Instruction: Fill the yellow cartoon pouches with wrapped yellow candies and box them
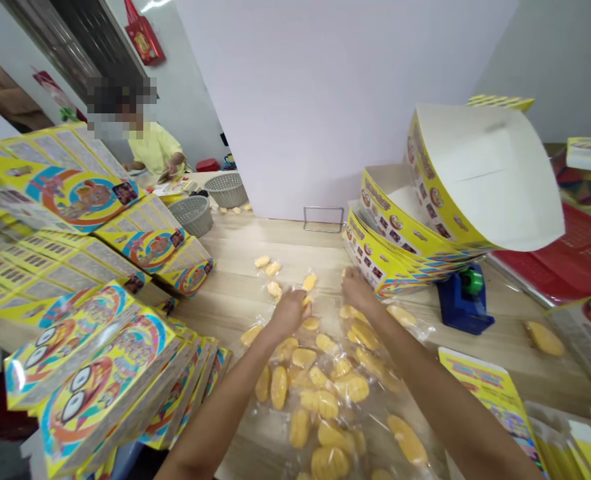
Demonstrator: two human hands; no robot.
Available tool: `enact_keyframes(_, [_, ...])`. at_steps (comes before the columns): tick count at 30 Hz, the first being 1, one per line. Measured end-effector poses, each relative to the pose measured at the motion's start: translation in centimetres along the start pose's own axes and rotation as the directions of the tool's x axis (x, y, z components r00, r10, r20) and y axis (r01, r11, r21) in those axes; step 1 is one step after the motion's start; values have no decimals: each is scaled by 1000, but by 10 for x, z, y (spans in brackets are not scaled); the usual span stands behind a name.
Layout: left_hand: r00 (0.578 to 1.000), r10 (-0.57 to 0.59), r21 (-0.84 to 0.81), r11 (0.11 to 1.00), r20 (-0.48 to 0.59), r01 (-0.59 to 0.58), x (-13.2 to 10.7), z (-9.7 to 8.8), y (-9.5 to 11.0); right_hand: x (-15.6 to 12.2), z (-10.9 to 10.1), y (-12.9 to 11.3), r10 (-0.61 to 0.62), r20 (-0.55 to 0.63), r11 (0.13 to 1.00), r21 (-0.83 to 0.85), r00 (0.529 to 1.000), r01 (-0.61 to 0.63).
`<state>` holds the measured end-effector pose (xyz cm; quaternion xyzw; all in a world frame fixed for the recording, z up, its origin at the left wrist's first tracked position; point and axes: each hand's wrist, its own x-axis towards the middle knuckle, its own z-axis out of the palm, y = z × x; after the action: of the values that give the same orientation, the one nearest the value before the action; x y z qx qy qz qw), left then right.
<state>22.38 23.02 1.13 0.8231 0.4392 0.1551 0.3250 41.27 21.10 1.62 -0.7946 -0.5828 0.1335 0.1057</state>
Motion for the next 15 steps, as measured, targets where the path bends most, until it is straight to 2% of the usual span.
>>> enact_keyframes(2, [1000, -13, -167, 986, -12, 11, -5, -10, 6, 14, 14, -4, 28, -27, 997, 66, 999, -27])
enact_keyframes(4, [1000, -12, -322, 947, -21, 4, -15, -20, 14, 17, 21, -2, 13, -54, 986, 166, 998, -4])
enact_keyframes(7, [1000, -6, -524, 852, -11, -1, -37, -32, 34, 9, 19, 5, -41, -111, 937, 341, 993, 77])
enact_keyframes(9, [999, -8, -733, 678, 53, 45, -54, -40, 51, -3, 8, 5, -47, -178, 875, 468, 983, 126])
enact_keyframes(11, [992, 35, -899, 428, 118, 91, -67, -47, 70, -22, -9, -1, -30, -247, 805, 568, 968, 170])
enact_keyframes(12, [989, 70, -942, 319, 128, 99, -73, -49, 79, -35, -19, -7, -21, -276, 756, 625, 961, 196])
enact_keyframes(14, [985, 129, -979, 181, 114, 89, -81, -52, 95, -65, -40, -23, 3, -297, 568, 786, 955, 243])
enact_keyframes(15, [983, 152, -988, 126, 103, 84, -84, -52, 101, -82, -50, -31, 11, -273, 336, 907, 962, 254])
